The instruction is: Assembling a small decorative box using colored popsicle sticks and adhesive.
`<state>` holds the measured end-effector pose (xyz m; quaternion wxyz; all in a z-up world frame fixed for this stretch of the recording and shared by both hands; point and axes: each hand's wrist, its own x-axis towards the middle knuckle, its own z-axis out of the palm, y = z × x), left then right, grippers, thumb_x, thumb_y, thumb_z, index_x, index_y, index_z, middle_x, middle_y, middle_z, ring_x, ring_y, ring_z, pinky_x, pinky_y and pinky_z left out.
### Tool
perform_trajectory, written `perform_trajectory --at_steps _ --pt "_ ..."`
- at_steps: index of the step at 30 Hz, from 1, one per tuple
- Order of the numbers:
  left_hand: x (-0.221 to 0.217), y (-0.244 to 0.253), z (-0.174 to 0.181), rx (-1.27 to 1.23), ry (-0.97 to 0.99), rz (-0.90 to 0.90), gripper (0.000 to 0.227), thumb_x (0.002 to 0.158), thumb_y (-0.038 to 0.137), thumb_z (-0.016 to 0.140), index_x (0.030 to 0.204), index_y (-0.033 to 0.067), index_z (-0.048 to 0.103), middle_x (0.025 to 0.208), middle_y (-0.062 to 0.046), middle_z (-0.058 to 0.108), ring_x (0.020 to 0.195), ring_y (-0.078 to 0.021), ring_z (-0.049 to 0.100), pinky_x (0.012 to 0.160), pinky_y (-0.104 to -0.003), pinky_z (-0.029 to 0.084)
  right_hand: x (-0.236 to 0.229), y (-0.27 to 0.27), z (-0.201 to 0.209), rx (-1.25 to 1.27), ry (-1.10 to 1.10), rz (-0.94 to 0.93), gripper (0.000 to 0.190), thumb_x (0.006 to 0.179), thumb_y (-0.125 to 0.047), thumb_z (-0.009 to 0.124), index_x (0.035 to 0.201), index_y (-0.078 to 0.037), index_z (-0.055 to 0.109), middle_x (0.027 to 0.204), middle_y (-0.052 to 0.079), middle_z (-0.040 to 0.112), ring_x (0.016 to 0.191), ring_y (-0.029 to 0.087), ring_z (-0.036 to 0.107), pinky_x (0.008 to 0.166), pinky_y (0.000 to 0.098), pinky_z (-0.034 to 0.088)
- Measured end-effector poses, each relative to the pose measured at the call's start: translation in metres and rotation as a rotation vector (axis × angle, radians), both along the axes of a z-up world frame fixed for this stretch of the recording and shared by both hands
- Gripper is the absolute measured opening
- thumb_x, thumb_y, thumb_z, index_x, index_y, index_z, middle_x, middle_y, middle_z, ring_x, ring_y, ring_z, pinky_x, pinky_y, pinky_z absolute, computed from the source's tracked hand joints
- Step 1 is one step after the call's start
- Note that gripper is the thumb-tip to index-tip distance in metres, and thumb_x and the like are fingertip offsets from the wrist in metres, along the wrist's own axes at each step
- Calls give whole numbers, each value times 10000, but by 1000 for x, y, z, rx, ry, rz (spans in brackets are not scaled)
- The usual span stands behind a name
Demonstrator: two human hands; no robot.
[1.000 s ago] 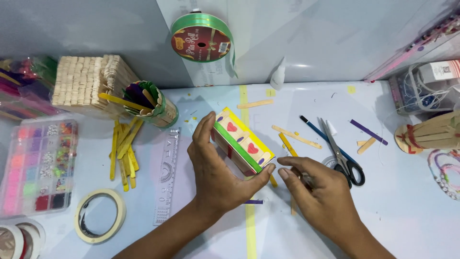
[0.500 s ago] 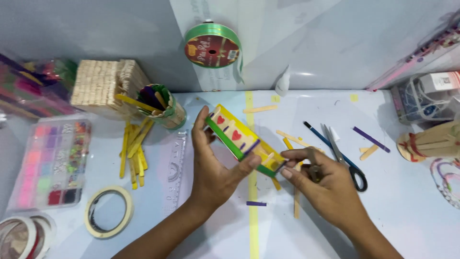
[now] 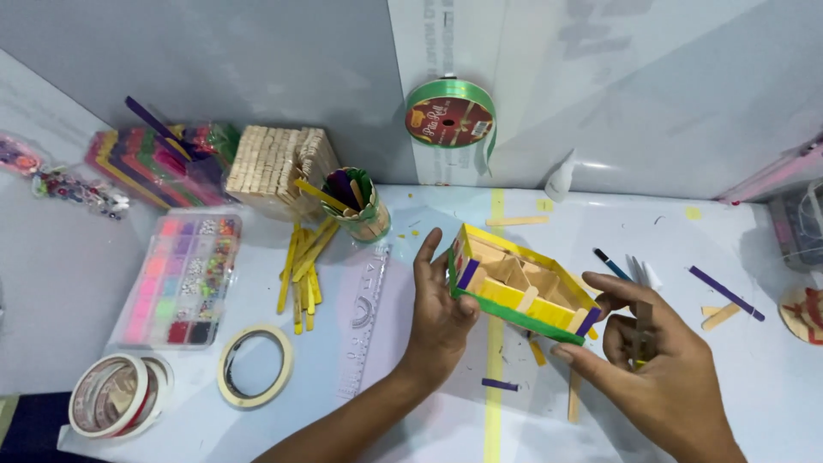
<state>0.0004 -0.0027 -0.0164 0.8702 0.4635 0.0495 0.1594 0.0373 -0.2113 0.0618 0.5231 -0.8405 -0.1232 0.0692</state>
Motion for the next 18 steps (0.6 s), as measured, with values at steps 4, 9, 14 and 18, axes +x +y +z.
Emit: perform_trajectory --at_steps 4,9,14,18 --pt "-2 -2 -1 59 -6 -5 1228 699 721 756 1587 180 103 1472 -152 412 1342 -223 512 1058 -397 540 2 0 -12 -37 -119 51 739 638 -68 925 1332 -97 671 663 11 497 510 98 394 504 219 362" --pt "-1 -2 -6 222 -27 -28 1411 622 867 678 1589 99 -4 1597 -150 276 1446 -241 392 1169 -424 412 5 -1 -14 -32 -221 79 657 664 -84 908 1289 -87 705 961 30 616 528 112 396 501 230 371" --pt "-9 2 -1 88 -91 -147 1117 878 638 675 1614 139 -1 1647 -102 268 1490 -244 343 1179 -460 378 9 1 -13 4 -274 116 655 693 -99 892 1312 -54 684 978 46 604 531 100 378 475 223 357" --pt "-11 4 3 -55 -31 -206 914 957 477 627 1615 196 58 1614 -107 353 1444 -286 426 1168 -510 392 11 2 -14 59 -241 127 705 691 -81 904 1351 -54 658 1012 43 596 548 81 396 481 202 391"
